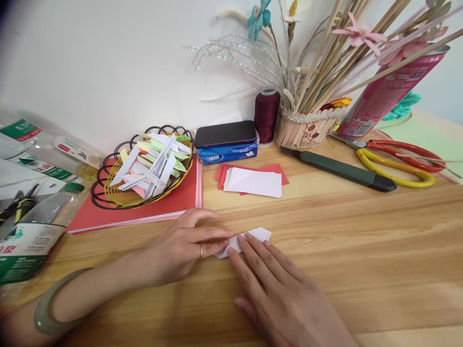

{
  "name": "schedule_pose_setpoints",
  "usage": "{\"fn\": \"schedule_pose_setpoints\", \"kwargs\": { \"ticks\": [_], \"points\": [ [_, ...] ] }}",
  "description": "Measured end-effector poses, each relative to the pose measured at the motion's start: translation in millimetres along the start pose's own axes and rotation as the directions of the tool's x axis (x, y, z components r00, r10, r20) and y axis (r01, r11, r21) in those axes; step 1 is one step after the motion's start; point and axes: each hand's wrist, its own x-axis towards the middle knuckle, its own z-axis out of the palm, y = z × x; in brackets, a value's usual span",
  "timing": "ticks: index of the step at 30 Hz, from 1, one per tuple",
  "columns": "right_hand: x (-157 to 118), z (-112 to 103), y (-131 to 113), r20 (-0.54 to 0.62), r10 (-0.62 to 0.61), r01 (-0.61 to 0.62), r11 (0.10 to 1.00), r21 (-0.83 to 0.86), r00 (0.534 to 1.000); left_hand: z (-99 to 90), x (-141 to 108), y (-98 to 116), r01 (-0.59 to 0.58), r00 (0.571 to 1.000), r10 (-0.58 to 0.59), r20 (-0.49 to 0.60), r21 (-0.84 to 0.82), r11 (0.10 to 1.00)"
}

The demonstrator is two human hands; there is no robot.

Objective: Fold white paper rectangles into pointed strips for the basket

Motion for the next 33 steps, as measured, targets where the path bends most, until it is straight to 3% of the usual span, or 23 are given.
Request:
{"fn": "schedule_pose_setpoints", "kwargs": {
  "ticks": [5,12,19,33],
  "points": [
    [4.7,2.3,-2.9,-0.002,0.045,-0.045,0.999,0.014,0.999,-4.8,-2.1,-8.6,-0.111,0.985,0.107,0.134,0.023,0.994],
    [-0.6,2.7,-1.0,0.024,-0.008,0.008,1.000,0.004,1.000,-11.9,-1.4,-14.3,-0.146,0.964,0.132,0.232,0.046,0.988],
    [-3.2,4.0,-1.2,0.027,-0.002,0.002,1.000,0.004,1.000,-7.3,-4.2,-15.4,-0.191,0.972,0.186,0.141,0.029,0.981],
    [-11.1,2.0,-3.6,0.039,0.098,-0.094,0.991,-0.091,0.994,1.6,-4.8,6.7,-0.251,0.965,0.264,0.004,0.316,0.915]
  ]
}}
